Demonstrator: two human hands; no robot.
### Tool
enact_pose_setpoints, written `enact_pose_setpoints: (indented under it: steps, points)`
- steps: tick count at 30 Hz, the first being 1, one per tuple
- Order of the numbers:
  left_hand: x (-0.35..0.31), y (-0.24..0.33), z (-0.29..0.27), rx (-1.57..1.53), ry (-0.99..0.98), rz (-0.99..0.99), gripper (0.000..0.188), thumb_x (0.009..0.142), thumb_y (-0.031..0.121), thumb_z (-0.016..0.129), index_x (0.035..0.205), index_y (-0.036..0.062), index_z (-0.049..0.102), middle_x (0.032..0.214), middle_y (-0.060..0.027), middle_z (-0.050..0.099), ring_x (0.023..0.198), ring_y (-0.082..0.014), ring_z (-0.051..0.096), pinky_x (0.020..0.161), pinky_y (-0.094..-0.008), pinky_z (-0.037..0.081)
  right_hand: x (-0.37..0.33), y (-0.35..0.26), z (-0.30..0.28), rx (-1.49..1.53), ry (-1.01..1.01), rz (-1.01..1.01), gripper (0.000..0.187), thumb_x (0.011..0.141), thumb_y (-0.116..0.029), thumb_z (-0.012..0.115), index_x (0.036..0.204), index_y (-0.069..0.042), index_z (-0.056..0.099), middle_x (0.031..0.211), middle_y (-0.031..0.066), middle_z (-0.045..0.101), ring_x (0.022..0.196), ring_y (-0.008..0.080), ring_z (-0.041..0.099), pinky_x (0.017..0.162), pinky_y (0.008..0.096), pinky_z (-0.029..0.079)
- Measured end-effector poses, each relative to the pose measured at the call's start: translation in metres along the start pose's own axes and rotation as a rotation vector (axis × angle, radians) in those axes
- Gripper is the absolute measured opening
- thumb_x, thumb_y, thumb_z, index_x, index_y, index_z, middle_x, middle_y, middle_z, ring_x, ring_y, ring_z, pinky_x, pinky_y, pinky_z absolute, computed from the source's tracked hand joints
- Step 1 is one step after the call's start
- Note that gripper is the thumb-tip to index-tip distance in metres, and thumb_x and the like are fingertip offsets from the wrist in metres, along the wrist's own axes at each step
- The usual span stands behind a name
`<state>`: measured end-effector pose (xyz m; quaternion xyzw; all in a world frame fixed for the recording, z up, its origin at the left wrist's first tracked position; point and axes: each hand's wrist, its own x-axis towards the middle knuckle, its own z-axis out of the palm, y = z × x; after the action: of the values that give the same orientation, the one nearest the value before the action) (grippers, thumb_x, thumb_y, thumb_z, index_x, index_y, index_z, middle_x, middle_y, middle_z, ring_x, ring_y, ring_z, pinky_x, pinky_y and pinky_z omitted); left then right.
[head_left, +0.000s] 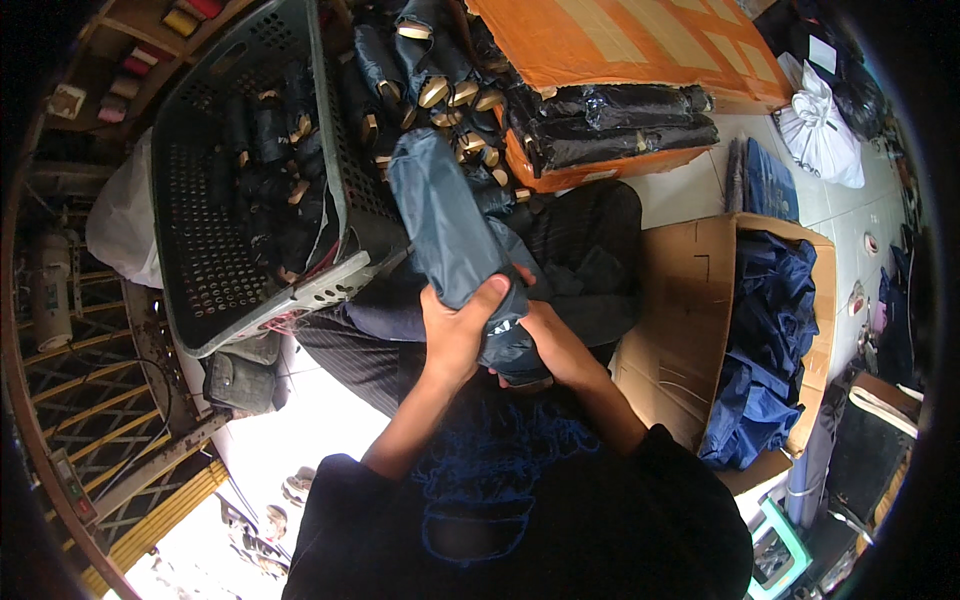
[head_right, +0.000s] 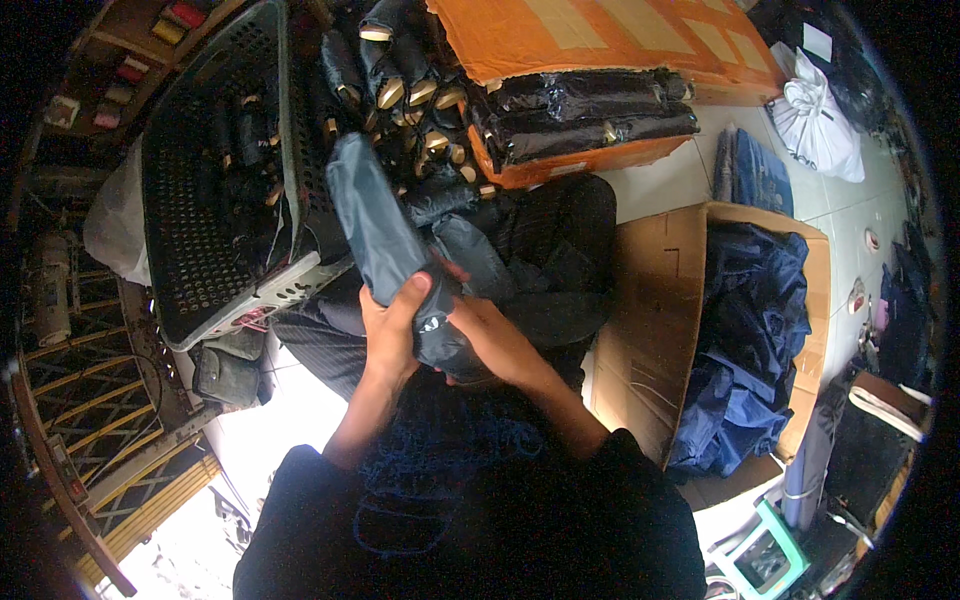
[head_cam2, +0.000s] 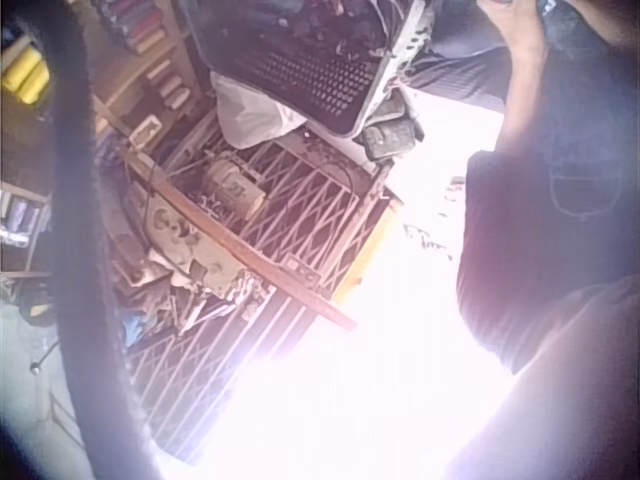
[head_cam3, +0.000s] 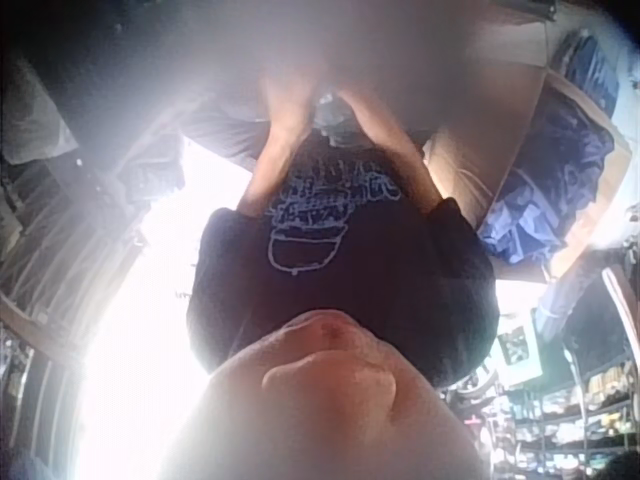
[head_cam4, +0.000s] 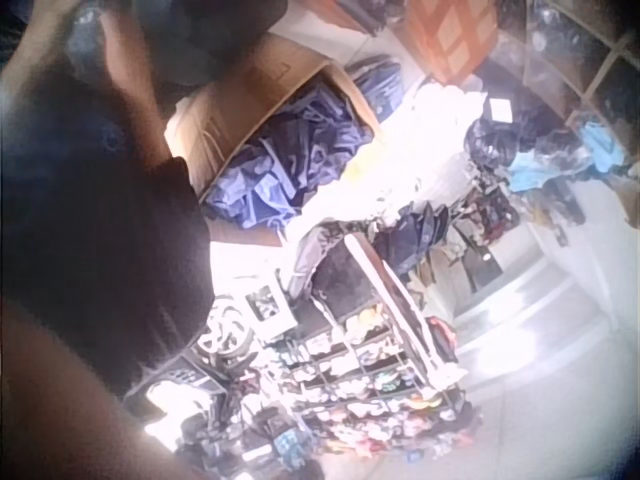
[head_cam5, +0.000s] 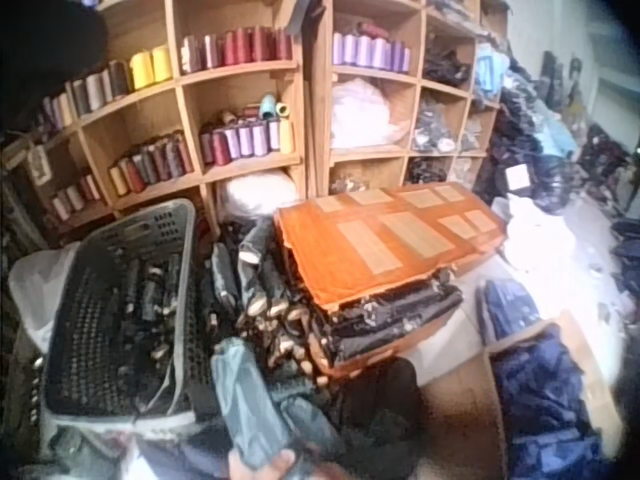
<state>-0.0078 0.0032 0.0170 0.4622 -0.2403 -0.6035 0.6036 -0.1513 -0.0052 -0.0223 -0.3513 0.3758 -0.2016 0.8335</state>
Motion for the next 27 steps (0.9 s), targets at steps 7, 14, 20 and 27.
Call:
enact_pose_setpoints:
  steps: [7,14,20,27]
  points:
    - [-0.010,-0.032,-0.014,0.181,-0.017,0.007,0.042,0.084,0.027,0.070,0.108,-0.0060,0.058,0.097,-0.0126,0.067,0.090,-0.0203,0.064,0.083,-0.0324,0.049,-0.006,-0.002,0.014,0.011,0.261,-0.110,0.047,0.095,-0.040,0.049,0.100,0.005,0.062,0.072,0.0104,0.062,0.061,0.0173,0.062,0.046,0.0295,0.050]
    - [0.000,-0.006,-0.022,0.224,-0.246,0.012,0.056,0.083,0.035,0.070,0.118,-0.0060,0.055,0.115,-0.0157,0.062,0.107,-0.0234,0.060,0.096,-0.0348,0.044,-0.006,-0.010,0.006,-0.215,0.264,-0.144,0.037,0.092,-0.032,0.053,0.095,0.003,0.064,0.070,0.0084,0.062,0.058,0.0143,0.061,0.046,0.0287,0.048]
    - [0.023,0.009,-0.017,-0.134,-0.255,0.089,0.067,0.082,0.038,0.071,0.124,-0.0078,0.048,0.115,-0.0234,0.061,0.108,-0.0312,0.060,0.093,-0.0427,0.048,-0.002,-0.010,0.006,-0.277,0.201,-0.110,0.038,0.093,-0.032,0.053,0.090,0.004,0.063,0.067,0.0075,0.061,0.054,0.0137,0.059,0.046,0.0293,0.047]
    - [0.004,-0.006,0.006,-0.021,-0.037,0.040,0.049,0.083,0.024,0.069,0.114,-0.0088,0.050,0.101,-0.0229,0.065,0.090,-0.0305,0.066,0.083,-0.0396,0.054,-0.002,-0.010,0.007,-0.180,0.272,-0.107,0.041,0.095,-0.033,0.051,0.084,0.006,0.061,0.066,0.0096,0.060,0.062,0.0144,0.057,0.059,0.0320,0.044]
